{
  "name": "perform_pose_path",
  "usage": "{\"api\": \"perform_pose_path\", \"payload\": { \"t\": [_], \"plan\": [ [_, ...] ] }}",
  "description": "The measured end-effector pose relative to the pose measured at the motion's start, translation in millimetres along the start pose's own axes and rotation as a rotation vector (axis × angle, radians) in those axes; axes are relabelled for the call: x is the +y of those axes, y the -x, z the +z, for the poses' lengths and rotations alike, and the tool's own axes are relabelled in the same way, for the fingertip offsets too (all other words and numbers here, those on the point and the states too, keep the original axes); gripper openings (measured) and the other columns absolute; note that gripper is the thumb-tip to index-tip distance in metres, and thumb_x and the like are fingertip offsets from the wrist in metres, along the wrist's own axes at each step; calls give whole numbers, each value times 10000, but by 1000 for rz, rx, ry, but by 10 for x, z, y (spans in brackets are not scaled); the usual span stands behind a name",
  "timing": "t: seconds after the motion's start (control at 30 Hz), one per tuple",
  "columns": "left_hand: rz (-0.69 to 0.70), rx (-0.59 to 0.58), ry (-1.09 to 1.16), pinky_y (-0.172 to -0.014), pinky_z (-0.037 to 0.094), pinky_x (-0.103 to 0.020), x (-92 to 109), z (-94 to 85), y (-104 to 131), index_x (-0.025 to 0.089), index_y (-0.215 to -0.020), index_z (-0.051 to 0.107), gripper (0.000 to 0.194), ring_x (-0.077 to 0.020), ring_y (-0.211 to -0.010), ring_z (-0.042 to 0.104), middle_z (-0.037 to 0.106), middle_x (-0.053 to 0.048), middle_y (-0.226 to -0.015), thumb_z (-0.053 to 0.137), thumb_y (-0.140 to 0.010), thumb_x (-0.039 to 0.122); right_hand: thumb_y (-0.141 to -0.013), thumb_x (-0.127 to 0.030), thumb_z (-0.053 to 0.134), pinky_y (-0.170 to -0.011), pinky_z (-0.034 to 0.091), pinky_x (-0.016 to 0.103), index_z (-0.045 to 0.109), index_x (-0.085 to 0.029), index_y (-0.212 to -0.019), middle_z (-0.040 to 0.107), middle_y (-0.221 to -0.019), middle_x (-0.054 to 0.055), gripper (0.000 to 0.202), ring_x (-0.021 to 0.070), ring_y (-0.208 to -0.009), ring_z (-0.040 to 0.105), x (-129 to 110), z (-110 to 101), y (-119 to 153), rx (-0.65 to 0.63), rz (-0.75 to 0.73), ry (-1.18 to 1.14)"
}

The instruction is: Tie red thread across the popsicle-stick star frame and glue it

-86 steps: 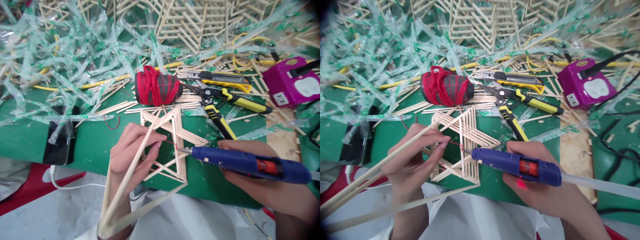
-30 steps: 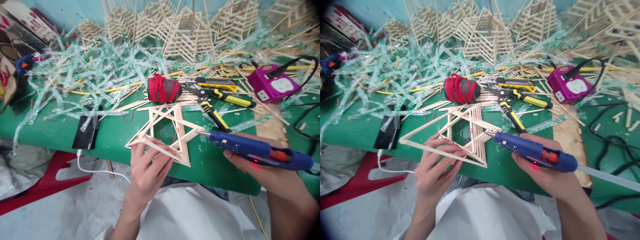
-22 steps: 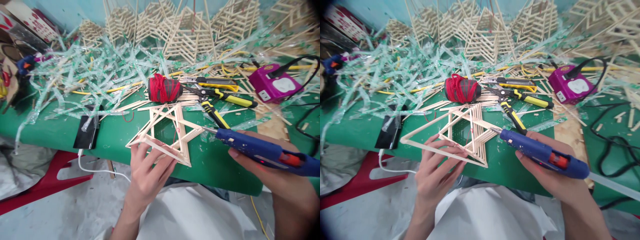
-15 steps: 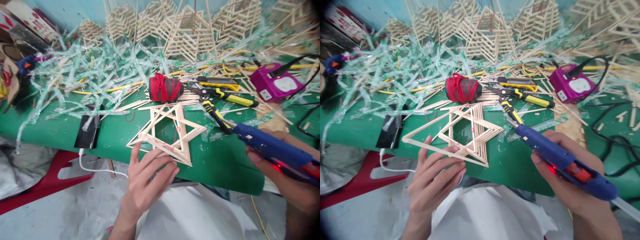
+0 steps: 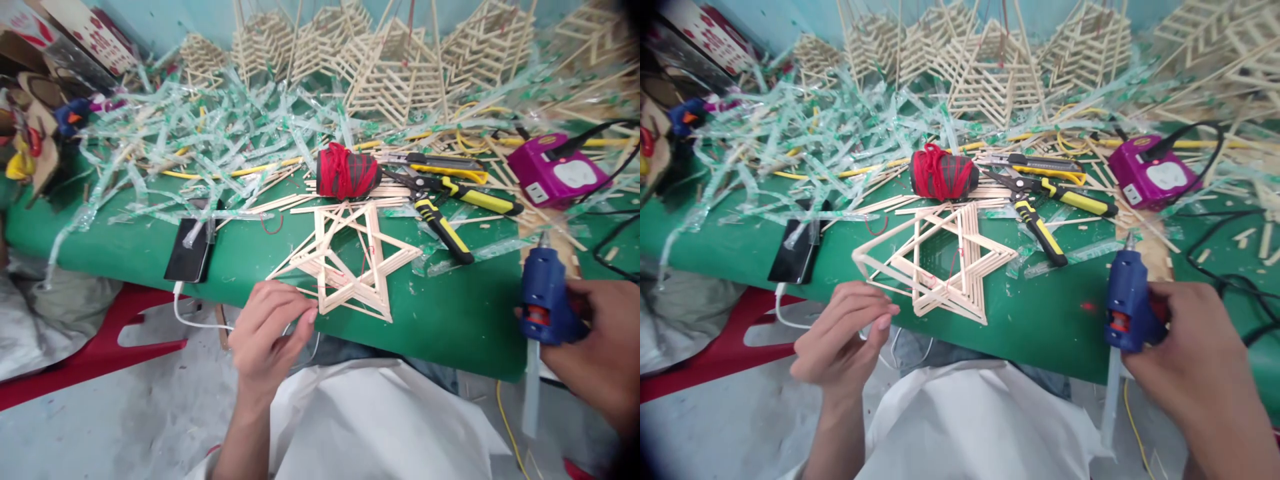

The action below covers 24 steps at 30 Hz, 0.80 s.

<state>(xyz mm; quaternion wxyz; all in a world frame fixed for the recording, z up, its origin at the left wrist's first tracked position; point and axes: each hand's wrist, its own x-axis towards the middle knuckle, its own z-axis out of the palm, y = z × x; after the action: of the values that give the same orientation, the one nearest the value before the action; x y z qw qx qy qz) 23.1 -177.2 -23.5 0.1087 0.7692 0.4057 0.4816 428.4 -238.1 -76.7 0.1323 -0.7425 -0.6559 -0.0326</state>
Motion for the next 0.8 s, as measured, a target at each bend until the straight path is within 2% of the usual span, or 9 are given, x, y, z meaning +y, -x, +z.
{"api": "perform_pose_path", "payload": {
  "t": [0.13,0.23,0.33,0.5,0.67,0.8],
  "plan": [
    [-131,-26,-30,-706,545,-275,-13,-21,85,155,-953,698,194,-128,-750,667,728,-25,-830,710,-832,3,-653,-277,721,-664,488,405,564,-258,-1092,638,-950,112,466,328,-920,664,42,16,12,-36,-38,-16],
    [-220,-73,-108,-671,530,-206,-35,-19,139,173,-1046,697,191,-84,-677,634,703,12,-787,691,-883,74,-634,-295,765,-663,491,404,583,-284,-1049,665,-932,102,454,315,-917,676,78,41,-4,-33,-13,-19],
    [-252,-115,-87,-649,524,-181,-84,0,190,170,-1147,681,226,-71,-626,609,692,23,-757,655,-926,131,-628,-351,769,-684,501,418,602,-266,-1025,682,-931,117,438,333,-967,674,77,33,-29,-34,27,-2],
    [-308,-278,5,-691,537,-188,-162,38,283,164,-1312,613,363,-87,-685,634,718,-2,-823,635,-955,222,-708,-406,681,-710,494,439,636,-217,-1046,678,-923,148,389,358,-1004,642,-50,-50,-49,-64,93,24],
    [-322,-250,19,-698,530,-196,-147,51,342,167,-1257,649,311,-90,-676,632,718,-2,-807,633,-954,233,-751,-434,602,-782,499,474,665,-162,-1067,641,-907,165,421,371,-987,599,-226,-139,-38,104,59,60],
    [-316,-188,31,-697,531,-207,-135,80,353,162,-1174,687,233,-99,-676,638,730,-18,-806,616,-967,241,-747,-363,618,-776,510,468,684,-181,-993,643,-842,144,313,359,-931,608,-474,-280,-67,278,78,16]
  ]
}}
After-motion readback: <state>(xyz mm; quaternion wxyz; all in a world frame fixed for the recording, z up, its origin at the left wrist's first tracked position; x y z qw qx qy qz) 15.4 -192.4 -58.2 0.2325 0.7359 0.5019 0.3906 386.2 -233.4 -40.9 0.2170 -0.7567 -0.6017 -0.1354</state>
